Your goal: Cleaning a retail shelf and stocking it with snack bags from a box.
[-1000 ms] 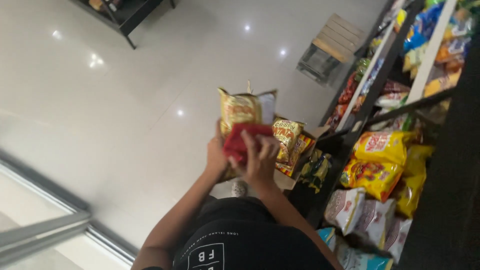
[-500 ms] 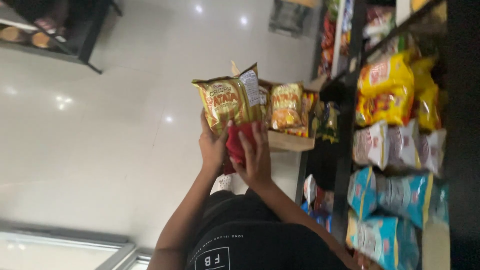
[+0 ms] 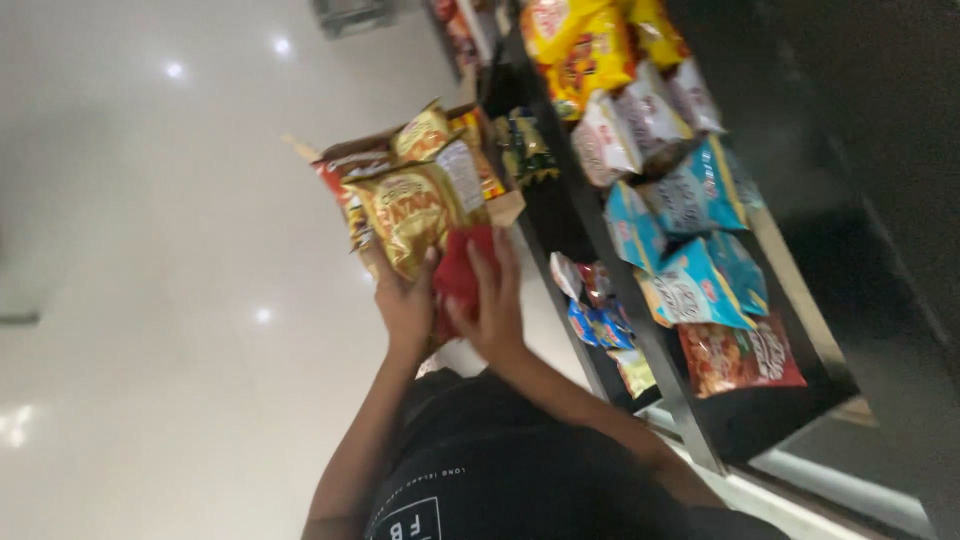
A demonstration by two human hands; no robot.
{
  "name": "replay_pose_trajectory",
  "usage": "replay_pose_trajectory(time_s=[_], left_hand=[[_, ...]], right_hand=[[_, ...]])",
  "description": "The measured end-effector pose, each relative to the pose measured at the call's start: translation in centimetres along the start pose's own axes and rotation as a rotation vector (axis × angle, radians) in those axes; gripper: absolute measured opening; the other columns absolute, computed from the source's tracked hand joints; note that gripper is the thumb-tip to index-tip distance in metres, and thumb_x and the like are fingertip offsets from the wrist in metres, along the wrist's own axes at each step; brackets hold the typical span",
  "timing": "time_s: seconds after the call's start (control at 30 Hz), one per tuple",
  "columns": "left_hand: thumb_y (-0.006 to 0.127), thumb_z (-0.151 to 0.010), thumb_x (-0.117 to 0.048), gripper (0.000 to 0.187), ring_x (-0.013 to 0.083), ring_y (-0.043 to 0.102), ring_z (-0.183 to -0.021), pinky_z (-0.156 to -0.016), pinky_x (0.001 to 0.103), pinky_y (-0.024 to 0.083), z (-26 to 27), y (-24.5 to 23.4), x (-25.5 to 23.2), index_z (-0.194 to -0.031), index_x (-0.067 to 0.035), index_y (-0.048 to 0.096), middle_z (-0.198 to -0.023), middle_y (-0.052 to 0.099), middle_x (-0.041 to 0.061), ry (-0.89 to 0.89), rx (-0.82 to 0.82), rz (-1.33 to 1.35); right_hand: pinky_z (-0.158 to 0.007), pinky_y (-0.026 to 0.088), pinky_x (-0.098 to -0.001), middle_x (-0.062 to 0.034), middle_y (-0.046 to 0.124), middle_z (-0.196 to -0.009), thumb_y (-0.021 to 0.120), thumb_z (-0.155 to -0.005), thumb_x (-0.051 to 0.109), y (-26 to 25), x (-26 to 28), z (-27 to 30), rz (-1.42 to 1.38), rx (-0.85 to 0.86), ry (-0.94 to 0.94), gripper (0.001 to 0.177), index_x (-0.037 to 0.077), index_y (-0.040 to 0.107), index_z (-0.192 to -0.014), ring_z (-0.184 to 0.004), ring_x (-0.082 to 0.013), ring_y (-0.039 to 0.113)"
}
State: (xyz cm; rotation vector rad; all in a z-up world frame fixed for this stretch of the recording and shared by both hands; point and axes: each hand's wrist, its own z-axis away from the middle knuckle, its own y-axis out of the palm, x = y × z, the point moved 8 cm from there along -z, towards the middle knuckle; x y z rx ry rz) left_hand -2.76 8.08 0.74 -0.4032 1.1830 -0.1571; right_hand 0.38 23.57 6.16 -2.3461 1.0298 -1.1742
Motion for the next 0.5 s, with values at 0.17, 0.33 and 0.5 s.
replay_pose_trajectory(time_s=[0.17,0.33,0.5], left_hand=[[0.067,-0.087,-0.053,0.092,0.0600,0.059,-0.115,-0.098,0.067,0.043,3.9,3.1,-7.0,-0.160,-0.011,0.030,-0.111,0.065,0.042,0.178,0.260,-0.072],[0.083,-0.079,-0.032,0.093,0.0430,0.059,-0.123,-0.106,0.054,0.047,5.9,11.2,-2.5,-0.157,-0.010,0.038,-0.132,0.063,0.027,0.254,0.662,0.257],[0.088,-0.080,-0.010,0.083,0.0262,0.067,-0.116,-0.101,0.047,0.055,5.0,17.5,5.2,-0.153,-0.016,0.048,-0.129,0.069,0.013,0.041,0.776,0.674]], right_hand=[[-0.125,0.015,-0.0545,-0.0332,0.020,-0.163,0.065,-0.096,0.050,-3.6,-6.7,1.7,0.027,-0.158,0.183,0.097,0.000,0.017,-0.164,-0.152,-0.0498,0.022],[-0.105,0.045,-0.0553,-0.0292,0.062,-0.132,0.061,-0.093,0.051,-14.4,-16.1,4.3,-0.396,-0.553,1.257,0.069,0.004,0.052,-0.143,-0.123,-0.0458,0.060],[-0.070,0.044,-0.0285,0.0018,0.055,-0.083,0.047,-0.100,0.056,-17.1,-14.9,8.4,-0.862,-0.595,1.003,0.044,0.016,0.065,-0.096,-0.074,-0.0099,0.048]])
